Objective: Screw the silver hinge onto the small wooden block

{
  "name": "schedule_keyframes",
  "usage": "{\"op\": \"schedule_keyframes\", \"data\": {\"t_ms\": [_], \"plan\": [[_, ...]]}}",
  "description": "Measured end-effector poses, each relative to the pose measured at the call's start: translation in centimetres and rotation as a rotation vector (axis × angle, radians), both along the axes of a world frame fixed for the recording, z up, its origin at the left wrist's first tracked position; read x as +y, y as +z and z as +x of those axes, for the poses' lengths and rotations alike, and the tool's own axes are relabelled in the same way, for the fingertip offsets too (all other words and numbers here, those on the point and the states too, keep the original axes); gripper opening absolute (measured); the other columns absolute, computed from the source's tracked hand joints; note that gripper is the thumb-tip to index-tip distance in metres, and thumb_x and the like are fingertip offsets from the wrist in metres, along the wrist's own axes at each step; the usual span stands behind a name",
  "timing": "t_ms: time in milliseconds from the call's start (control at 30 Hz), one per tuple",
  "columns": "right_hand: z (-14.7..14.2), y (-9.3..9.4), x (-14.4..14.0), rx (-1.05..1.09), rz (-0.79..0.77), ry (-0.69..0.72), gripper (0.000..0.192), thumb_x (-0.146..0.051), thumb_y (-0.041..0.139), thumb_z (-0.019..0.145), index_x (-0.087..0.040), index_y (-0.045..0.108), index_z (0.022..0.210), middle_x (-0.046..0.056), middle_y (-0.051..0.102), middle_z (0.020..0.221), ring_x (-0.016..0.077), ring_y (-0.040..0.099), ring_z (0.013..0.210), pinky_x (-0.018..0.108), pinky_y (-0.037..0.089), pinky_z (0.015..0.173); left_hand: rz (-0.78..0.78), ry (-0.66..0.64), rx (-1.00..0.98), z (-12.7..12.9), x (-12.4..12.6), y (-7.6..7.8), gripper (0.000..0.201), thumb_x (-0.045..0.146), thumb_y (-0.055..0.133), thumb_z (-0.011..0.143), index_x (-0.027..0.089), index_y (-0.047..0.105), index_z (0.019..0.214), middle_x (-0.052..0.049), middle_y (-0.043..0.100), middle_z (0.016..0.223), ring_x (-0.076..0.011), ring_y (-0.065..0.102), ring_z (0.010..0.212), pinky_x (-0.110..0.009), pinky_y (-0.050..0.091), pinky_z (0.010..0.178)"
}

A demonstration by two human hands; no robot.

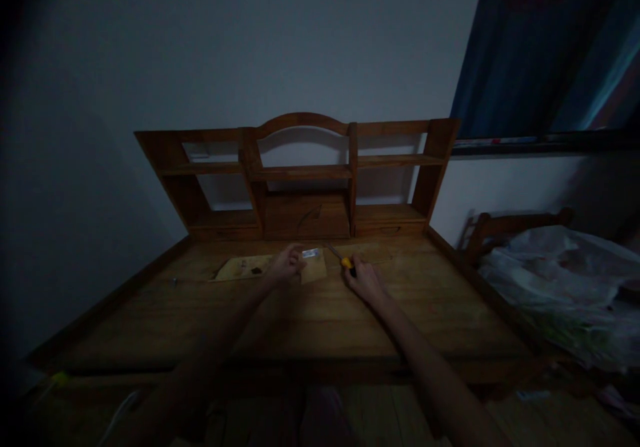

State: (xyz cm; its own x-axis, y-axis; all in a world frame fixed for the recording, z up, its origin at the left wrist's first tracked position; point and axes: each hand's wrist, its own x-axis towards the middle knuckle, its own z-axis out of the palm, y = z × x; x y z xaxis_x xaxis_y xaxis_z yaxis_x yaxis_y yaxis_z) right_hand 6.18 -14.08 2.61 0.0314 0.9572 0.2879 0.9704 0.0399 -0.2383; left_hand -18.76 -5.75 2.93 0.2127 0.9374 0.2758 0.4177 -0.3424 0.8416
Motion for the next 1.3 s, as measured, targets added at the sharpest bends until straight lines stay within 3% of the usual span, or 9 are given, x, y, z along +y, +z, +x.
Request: {"op": "schedule_keyframes", "data": {"t_ms": [167,300,400,567,667,800,933,1100,1300], "plan": [[-0.7,0.2,-0.4,-0.118,0.018,0.076,0.034,-0.043,0.045,0.098,-0.019,0.062,0.114,0.015,0.074,0.104,0.0261,0.070,0.089,0.030,0.042,0.072,0.185,0.014,-0.099,0.9,2.2,1.9,0.034,0.019,0.066,0.083,0.021,0.062,0.116,-0.003,0.070,0.095,-0.0152,0.068,0.082,-0.025,0.055,0.073],[-0.7,0.1,-0.4,-0.170,0.068,0.107,0.035,-0.045,0.044,0.099,-0.018,0.065,0.107,0.015,0.072,0.103,0.0254,0.068,0.090,0.031,0.042,0.072,0.308,0.045,-0.050,0.6,2.4,0.9,0.022,0.026,0.056,0.091,0.024,0.064,0.111,-0.005,0.068,0.111,-0.0186,0.067,0.098,-0.031,0.055,0.088],[-0.4,1.3,0.9,-0.135,0.165,0.106,0.039,-0.050,0.043,0.099,-0.018,0.066,0.098,0.013,0.071,0.098,0.0240,0.067,0.086,0.031,0.043,0.073,0.382,0.094,-0.043,0.1,2.2,0.0,0.020,0.027,0.051,0.095,0.025,0.064,0.109,-0.006,0.066,0.111,-0.0206,0.065,0.104,-0.033,0.053,0.094],[-2.1,4.2,5.5,0.273,0.483,0.121,0.040,-0.048,0.041,0.101,-0.018,0.065,0.091,0.011,0.069,0.093,0.0220,0.065,0.088,0.031,0.047,0.080,0.632,0.161,-0.150,-0.6,2.0,-0.1,0.020,0.028,0.050,0.098,0.024,0.064,0.112,-0.007,0.065,0.108,-0.0212,0.063,0.103,-0.035,0.051,0.093],[-4.9,3.4,7.0,0.507,0.556,0.260,0.034,-0.048,0.047,0.099,-0.019,0.064,0.106,0.010,0.069,0.101,0.0215,0.065,0.092,0.033,0.050,0.086,0.715,0.241,-0.204,-1.0,1.6,0.1,0.020,0.030,0.049,0.099,0.021,0.063,0.112,-0.007,0.064,0.107,-0.0205,0.062,0.103,-0.034,0.050,0.092],[-7.8,0.5,6.8,0.550,0.423,0.457,0.032,-0.044,0.055,0.094,-0.021,0.062,0.116,0.010,0.068,0.110,0.0233,0.064,0.101,0.037,0.049,0.090,0.655,0.199,-0.212,-1.0,1.4,-0.3,0.019,0.030,0.049,0.100,0.022,0.062,0.111,-0.006,0.063,0.106,-0.0188,0.062,0.102,-0.033,0.051,0.092],[-8.6,-1.2,7.0,0.747,0.265,0.417,0.029,-0.049,0.059,0.091,-0.020,0.063,0.096,0.004,0.069,0.086,0.0196,0.065,0.078,0.032,0.050,0.073,0.531,0.104,-0.238,-0.3,2.1,-1.4,0.020,0.031,0.049,0.099,0.023,0.061,0.113,-0.007,0.063,0.109,-0.0184,0.064,0.102,-0.032,0.053,0.090],[-9.1,-1.0,7.3,1.230,0.013,0.432,0.040,-0.058,0.073,0.076,-0.021,0.058,0.079,-0.004,0.059,0.065,0.0120,0.055,0.055,0.024,0.045,0.053,0.410,0.082,-0.305,-0.1,2.9,-2.1,0.024,0.031,0.056,0.096,0.022,0.057,0.117,-0.007,0.067,0.106,-0.0170,0.067,0.095,-0.030,0.056,0.084],[-9.9,-0.1,6.6,1.506,-0.126,0.459,0.048,-0.058,0.085,0.058,-0.020,0.061,0.075,0.000,0.066,0.075,0.0157,0.065,0.070,0.030,0.058,0.065,0.393,0.117,-0.298,-0.5,2.8,-1.6,0.022,0.031,0.057,0.095,0.023,0.053,0.115,-0.006,0.068,0.106,-0.0158,0.069,0.093,-0.028,0.056,0.081]]}}
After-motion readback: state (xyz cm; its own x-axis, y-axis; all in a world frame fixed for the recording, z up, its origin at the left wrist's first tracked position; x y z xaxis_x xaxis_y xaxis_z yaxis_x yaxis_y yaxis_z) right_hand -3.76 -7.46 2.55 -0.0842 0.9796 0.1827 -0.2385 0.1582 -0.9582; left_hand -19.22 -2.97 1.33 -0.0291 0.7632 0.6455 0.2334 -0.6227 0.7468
